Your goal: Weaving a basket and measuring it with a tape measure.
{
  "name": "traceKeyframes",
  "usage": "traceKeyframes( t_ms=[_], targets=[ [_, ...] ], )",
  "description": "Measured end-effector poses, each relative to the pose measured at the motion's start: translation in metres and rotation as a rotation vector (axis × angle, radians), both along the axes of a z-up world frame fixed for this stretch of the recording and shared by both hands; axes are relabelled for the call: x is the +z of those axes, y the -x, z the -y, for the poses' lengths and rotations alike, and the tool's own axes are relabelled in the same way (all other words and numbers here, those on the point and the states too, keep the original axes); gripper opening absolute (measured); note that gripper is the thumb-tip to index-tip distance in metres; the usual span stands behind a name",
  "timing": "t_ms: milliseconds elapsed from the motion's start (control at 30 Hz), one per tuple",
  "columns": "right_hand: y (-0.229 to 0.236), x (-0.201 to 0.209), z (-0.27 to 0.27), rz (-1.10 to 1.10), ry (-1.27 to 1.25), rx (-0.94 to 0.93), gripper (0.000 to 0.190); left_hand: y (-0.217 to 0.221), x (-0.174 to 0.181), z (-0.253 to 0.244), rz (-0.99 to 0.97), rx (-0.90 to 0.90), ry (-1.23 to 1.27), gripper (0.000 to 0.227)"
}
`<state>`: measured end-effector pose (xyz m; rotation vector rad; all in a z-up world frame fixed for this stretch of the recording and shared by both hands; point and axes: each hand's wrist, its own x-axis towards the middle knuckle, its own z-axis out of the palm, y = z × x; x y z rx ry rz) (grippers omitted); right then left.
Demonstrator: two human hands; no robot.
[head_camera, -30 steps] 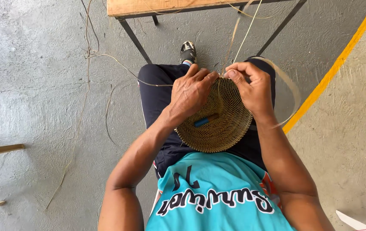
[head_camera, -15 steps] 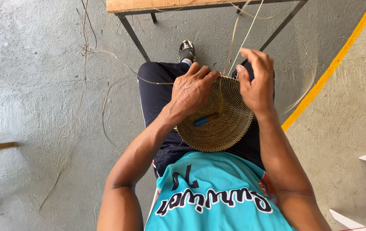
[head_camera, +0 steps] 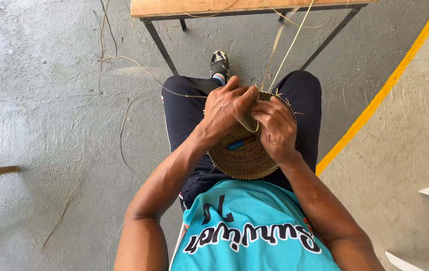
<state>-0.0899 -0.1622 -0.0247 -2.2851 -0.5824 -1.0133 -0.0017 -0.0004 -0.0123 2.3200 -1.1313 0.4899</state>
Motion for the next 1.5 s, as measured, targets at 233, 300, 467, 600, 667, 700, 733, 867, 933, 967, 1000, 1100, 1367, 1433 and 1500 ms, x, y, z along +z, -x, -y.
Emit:
traceKeyframes(
  t_ms=[233, 300, 467, 600, 667, 700, 733, 867, 933, 967, 1000, 1100, 1367, 1433, 1500],
  targets=[
    [0.040, 0.014, -0.018, -0.082, -0.040, 0.221, 0.013, -0.011, -0.003, 0.004, 0.046, 0.023, -0.012, 0.015],
    [0.050, 0.031, -0.021, -0.099, -0.044, 0.242, 0.014, -0.012, -0.006, 0.005, 0.046, 0.026, -0.019, 0.014],
    [0.065, 0.061, -0.024, -0.129, -0.030, 0.303, 0.021, -0.015, -0.011, 0.005, 0.047, 0.037, -0.033, 0.014],
    [0.072, 0.064, -0.021, -0.136, -0.018, 0.319, 0.025, -0.016, -0.015, 0.008, 0.045, 0.058, -0.037, 0.014],
    [0.075, 0.065, -0.021, -0.134, -0.019, 0.322, 0.025, -0.016, -0.015, 0.009, 0.045, 0.062, -0.041, 0.014],
    [0.078, 0.065, -0.021, -0.144, -0.024, 0.326, 0.025, -0.016, -0.015, 0.009, 0.043, 0.065, -0.043, 0.013],
    [0.080, 0.064, -0.022, -0.153, -0.028, 0.329, 0.025, -0.016, -0.015, 0.010, 0.044, 0.066, -0.043, 0.013],
    [0.082, 0.068, -0.021, -0.153, -0.042, 0.349, 0.023, -0.023, -0.017, 0.009, 0.032, 0.073, -0.056, 0.012],
    [0.079, 0.074, -0.018, -0.182, -0.131, 0.383, 0.017, -0.026, -0.019, 0.008, 0.021, 0.071, -0.050, 0.013],
    [0.072, 0.077, -0.005, -0.181, -0.129, 0.376, 0.017, -0.028, -0.021, 0.010, 0.023, 0.064, -0.048, 0.013],
    [0.065, 0.081, 0.008, -0.151, -0.243, 0.374, 0.010, -0.028, -0.023, 0.010, 0.019, 0.058, -0.044, 0.013],
    [0.024, 0.110, 0.082, -0.030, -0.406, 0.278, 0.010, -0.029, -0.028, 0.012, 0.010, 0.052, -0.038, 0.014],
    [-0.033, 0.073, 0.260, -0.070, -0.746, 0.283, 0.017, -0.035, -0.025, 0.006, -0.070, 0.112, -0.027, 0.019],
    [-0.012, 0.046, 0.274, -0.135, -0.861, 0.289, 0.019, -0.034, -0.022, 0.003, -0.146, 0.089, 0.012, 0.019],
    [0.014, 0.024, 0.281, -0.172, -0.973, 0.289, 0.022, -0.026, -0.022, 0.004, -0.171, 0.072, 0.032, 0.019]
  ],
)
